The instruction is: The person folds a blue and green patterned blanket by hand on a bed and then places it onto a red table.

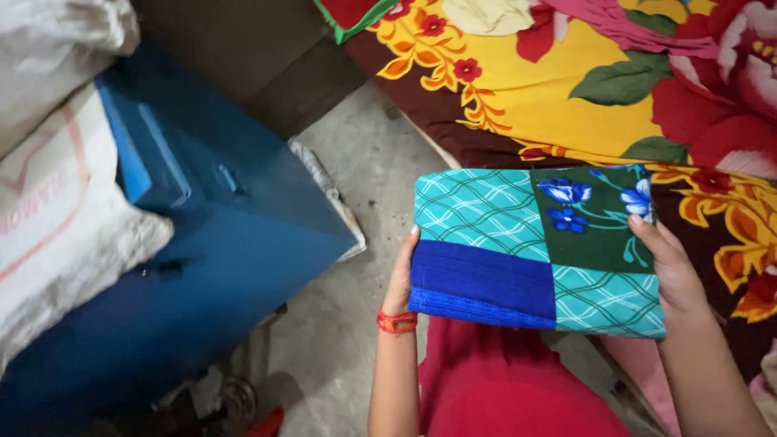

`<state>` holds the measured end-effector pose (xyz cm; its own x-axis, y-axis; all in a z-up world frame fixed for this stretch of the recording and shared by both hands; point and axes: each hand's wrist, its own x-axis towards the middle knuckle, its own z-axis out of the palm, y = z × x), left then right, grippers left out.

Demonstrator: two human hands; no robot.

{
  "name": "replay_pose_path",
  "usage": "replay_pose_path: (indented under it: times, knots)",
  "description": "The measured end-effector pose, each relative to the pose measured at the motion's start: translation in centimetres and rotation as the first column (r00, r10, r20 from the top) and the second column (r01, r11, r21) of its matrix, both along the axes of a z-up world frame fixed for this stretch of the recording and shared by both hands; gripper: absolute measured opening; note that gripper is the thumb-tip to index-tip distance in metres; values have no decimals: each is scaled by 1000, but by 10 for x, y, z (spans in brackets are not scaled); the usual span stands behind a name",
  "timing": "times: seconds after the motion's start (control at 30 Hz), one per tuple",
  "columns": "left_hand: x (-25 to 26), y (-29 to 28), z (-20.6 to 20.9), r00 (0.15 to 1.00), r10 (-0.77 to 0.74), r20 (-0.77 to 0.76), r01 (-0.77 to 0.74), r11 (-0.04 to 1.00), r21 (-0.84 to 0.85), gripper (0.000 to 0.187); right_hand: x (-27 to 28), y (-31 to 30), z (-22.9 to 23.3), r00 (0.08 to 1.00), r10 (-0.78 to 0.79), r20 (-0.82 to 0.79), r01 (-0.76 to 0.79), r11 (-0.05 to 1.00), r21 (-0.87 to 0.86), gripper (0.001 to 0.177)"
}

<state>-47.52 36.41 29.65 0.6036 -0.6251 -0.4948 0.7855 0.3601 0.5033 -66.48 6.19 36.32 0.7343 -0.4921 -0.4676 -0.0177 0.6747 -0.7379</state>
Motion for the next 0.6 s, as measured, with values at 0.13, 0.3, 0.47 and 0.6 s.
replay_pose_path:
  times: [0.13,0.3,0.47,0.6]
  knots:
    - [-39,15,-2,995,90,43,-94,991,97,50,-6,-6,4,997,79,21,-79,997,8,45]
    - [-75,36,10,981,154,117,-171,973,152,49,-6,-1,8,983,181,-9,-181,983,-11,44]
    - [-102,63,21,967,219,132,-240,956,167,48,-12,19,8,968,249,7,-249,968,13,43]
    - [-118,96,22,946,278,167,-298,949,107,46,-15,47,9,957,290,3,-290,957,-16,43]
